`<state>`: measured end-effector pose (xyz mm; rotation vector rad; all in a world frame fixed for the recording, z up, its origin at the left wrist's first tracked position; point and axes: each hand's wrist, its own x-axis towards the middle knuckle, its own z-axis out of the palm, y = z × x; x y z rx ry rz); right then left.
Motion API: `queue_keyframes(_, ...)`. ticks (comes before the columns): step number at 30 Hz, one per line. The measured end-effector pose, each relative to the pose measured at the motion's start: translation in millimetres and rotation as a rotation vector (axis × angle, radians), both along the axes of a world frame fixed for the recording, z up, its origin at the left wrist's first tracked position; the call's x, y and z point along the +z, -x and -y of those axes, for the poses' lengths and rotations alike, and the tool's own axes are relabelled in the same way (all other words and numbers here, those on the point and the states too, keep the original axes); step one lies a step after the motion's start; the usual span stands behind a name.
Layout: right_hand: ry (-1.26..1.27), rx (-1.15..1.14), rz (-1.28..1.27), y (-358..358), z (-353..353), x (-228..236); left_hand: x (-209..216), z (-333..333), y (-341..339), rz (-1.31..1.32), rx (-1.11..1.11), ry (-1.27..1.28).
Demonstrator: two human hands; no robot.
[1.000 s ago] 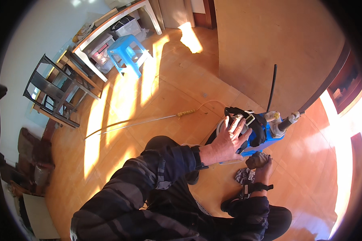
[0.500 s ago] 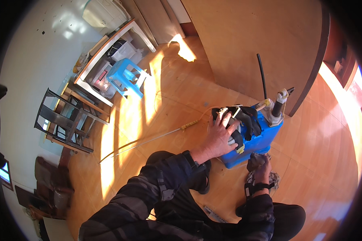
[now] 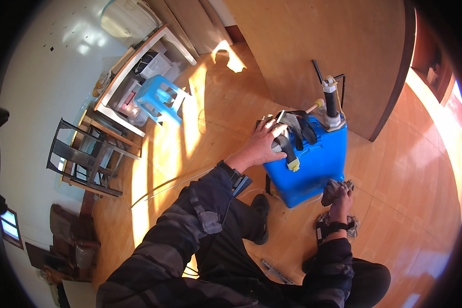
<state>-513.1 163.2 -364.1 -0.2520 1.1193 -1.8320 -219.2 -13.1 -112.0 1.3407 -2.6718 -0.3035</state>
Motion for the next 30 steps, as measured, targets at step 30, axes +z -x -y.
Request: queue_keyframes(30,-0.475,-0.255,-0.747,-70,69,2,2,6,1,-0.076,-0.065,0.031)
